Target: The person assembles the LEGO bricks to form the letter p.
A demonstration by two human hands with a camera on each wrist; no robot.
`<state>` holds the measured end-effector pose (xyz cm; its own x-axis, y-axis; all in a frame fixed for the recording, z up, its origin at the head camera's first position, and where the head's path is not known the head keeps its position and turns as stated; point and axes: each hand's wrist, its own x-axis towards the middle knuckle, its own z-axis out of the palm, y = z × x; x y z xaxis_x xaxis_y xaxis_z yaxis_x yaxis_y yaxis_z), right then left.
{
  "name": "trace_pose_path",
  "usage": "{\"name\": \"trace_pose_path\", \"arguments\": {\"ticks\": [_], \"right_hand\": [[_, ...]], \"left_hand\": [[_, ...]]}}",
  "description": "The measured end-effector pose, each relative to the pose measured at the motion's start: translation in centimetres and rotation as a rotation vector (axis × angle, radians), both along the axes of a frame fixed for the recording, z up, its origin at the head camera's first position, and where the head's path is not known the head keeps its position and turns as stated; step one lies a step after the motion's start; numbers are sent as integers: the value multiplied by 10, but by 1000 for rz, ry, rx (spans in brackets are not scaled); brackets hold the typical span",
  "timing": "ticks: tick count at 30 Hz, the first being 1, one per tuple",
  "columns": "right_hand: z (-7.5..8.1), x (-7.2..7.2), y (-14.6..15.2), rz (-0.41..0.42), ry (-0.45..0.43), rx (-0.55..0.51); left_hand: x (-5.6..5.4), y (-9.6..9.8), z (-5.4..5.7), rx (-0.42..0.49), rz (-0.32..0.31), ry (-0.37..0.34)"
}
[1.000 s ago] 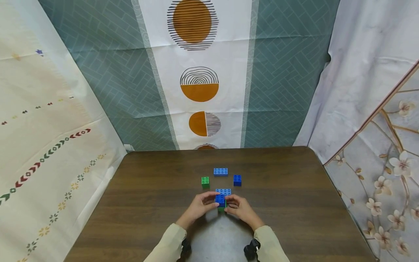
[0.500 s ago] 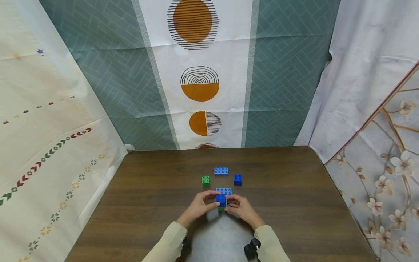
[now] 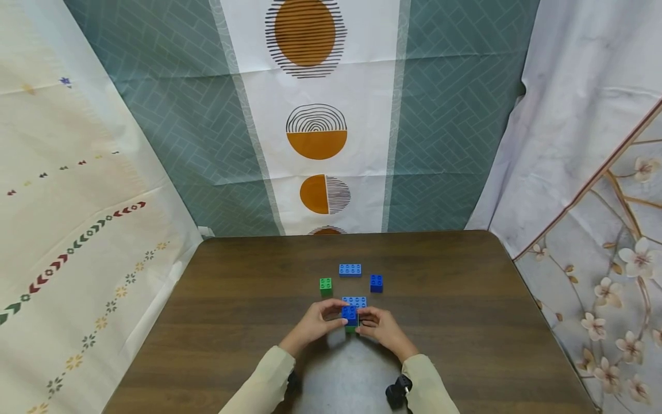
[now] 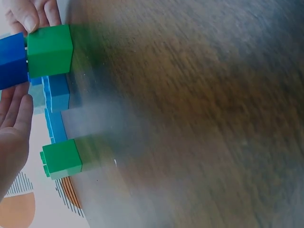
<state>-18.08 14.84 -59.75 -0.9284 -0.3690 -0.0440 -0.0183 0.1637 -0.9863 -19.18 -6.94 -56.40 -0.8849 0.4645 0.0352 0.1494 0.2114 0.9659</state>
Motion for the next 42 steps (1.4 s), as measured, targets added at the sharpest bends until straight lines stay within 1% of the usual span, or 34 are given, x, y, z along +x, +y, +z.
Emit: {"name": "trace_pose_path", "arguments": {"ticks": [7, 13, 16, 19, 21, 24, 27, 30, 35, 38, 39, 40, 42], "right_hand": [[0, 0, 0, 3, 50, 33], [-3, -1, 0, 0, 31, 42], [-3, -1, 0, -1, 23, 36], [-3, -1, 1, -6, 28, 42], [-4, -1, 1, -12, 27, 47], [-5, -2, 1, -6, 30, 38], [-5, -2, 1, 11, 29, 15], [-5, -4, 0, 21, 34, 11], [-5, -4, 0, 15, 43, 38], [-4, -4, 0, 19, 46, 41], [-3, -3, 0, 22, 50, 41], [-2, -3, 0, 23, 52, 41], [-1, -2, 0, 25, 57, 37]], "left_hand": [[-2, 0, -1, 8, -21, 26], [-3, -1, 1, -31, -34, 43], [-2, 0, 5, -48, -37, 47], [1, 1, 13, -52, -44, 62], [4, 2, 22, -48, -52, 76], [8, 3, 34, -36, -71, 76], [10, 3, 39, -39, -76, 70], [10, 2, 38, -46, -68, 69], [11, 2, 34, -46, -42, 57], [11, 2, 31, -44, -24, 68], [12, 3, 29, -49, -15, 76], [11, 4, 25, -54, -4, 80], [10, 5, 15, -56, 16, 93]]}}
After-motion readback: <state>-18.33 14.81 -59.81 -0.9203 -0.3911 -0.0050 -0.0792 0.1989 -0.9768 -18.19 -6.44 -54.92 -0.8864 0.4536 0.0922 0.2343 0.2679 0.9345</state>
